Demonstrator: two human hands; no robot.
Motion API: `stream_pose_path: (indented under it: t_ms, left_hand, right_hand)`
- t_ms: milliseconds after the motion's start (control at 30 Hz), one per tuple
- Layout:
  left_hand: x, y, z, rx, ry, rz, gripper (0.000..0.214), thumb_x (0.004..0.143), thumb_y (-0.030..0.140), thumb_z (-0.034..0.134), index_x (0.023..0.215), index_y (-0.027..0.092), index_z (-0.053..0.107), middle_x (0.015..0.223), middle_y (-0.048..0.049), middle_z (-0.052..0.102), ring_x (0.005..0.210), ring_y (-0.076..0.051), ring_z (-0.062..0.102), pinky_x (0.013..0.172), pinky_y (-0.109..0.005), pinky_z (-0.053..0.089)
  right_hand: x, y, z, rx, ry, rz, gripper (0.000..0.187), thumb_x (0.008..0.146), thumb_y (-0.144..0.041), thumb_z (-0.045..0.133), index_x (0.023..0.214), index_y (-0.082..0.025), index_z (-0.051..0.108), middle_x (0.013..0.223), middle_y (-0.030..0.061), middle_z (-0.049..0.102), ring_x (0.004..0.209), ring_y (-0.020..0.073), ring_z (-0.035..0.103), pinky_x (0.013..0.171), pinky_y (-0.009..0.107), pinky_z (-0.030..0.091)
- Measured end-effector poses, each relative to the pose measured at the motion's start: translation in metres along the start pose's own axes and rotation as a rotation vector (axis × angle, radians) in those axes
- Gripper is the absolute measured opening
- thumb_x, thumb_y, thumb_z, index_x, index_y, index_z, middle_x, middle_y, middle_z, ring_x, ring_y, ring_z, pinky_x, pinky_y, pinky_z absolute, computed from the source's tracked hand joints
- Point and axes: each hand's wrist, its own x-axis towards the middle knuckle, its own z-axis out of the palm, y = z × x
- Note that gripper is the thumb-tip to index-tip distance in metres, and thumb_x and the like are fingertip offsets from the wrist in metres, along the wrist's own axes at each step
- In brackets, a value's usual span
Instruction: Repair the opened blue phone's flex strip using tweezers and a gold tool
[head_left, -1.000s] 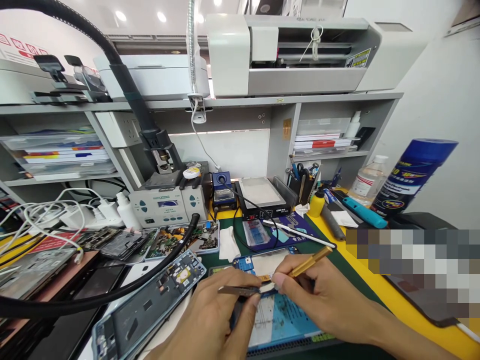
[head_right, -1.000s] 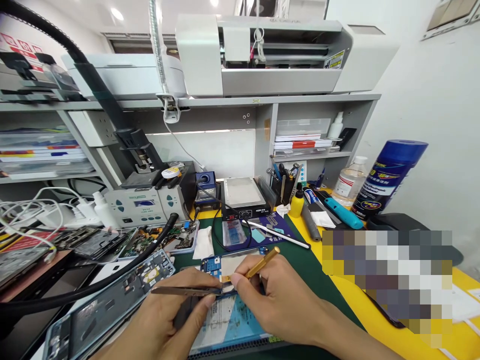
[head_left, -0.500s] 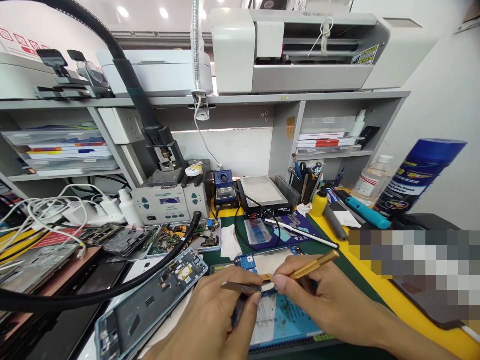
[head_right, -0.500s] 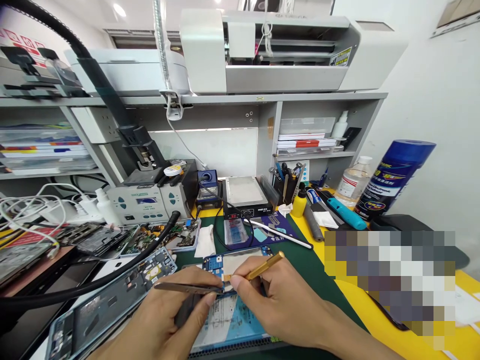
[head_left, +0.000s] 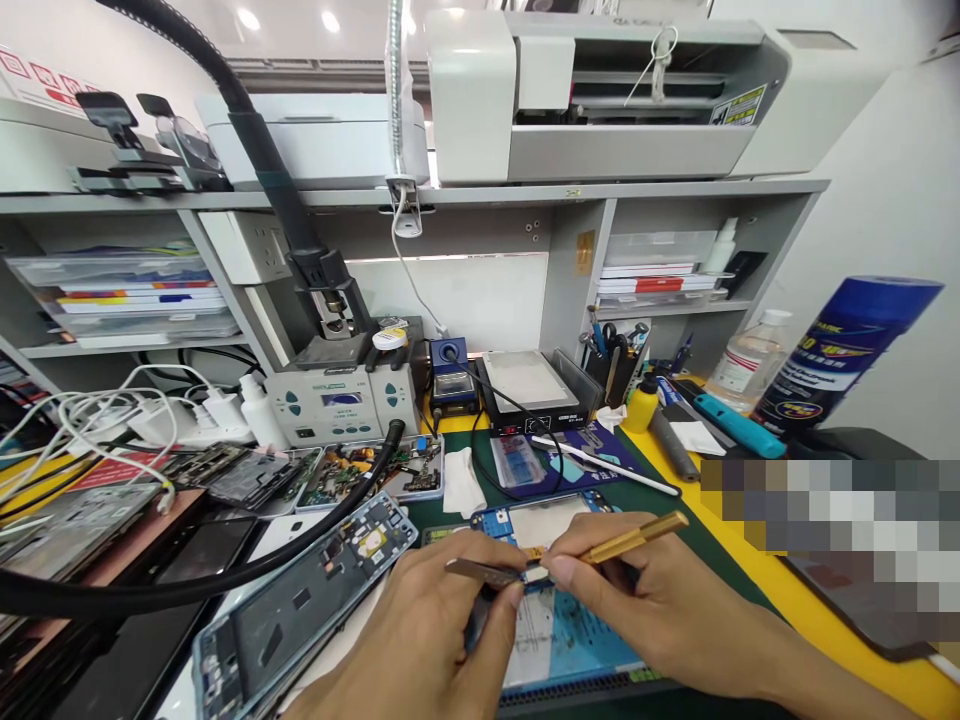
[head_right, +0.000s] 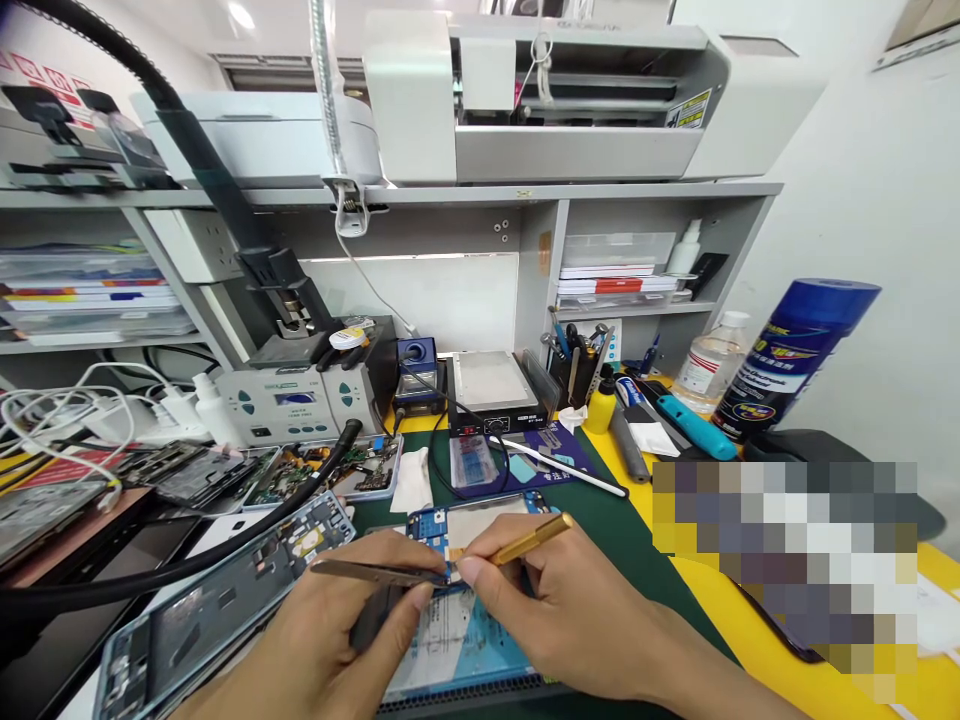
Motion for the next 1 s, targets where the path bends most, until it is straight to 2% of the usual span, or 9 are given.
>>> stream_pose_path:
  t_ms: [267,667,1000]
  left_hand:
    - [-0.0024,0.0035,-0.0003,0.052,0.058,0.017,0.022,0.098,0.018,0.054,0.114,0.023,0.068,0.109,-0.0035,0.073,0.104,-0.02,0.07,0.094,-0.032,0.055]
    - [-0.0026,0.0014,-0.0019,0.035,0.001,0.017,0.024,0.098,0.017,0.051,0.114,0.019,0.068,0.108,-0.0064,0.072,0.1,-0.021,0.07,0.091,-0.036,0.057]
    - [-0.0029,0.0024,-0.0023,0.067,0.001,0.022,0.025,0.097,0.017,0.053,0.117,0.022,0.068,0.112,-0.0038,0.073,0.109,-0.02,0.069,0.099,-0.034,0.056]
  right_hand:
    - [0.0004,-0.0015,-0.0002,0.031,-0.004,0.011,0.029,0.103,-0.034,0.049,0.084,-0.02,0.066,0.075,0.0007,0.059,0.066,0.016,0.054,0.059,0.027,0.042]
    - [-0.0006,-0.0017,0.001,0.028,0.009,-0.01,0.027,0.102,-0.033,0.051,0.086,-0.02,0.068,0.075,0.0013,0.062,0.067,0.0162,0.057,0.06,0.027,0.044]
    - [-0.0009,-0.0007,0.0008,0.048,-0.003,-0.024,0.026,0.103,-0.032,0.052,0.087,-0.02,0.069,0.076,0.0008,0.063,0.069,0.0153,0.058,0.061,0.026,0.044]
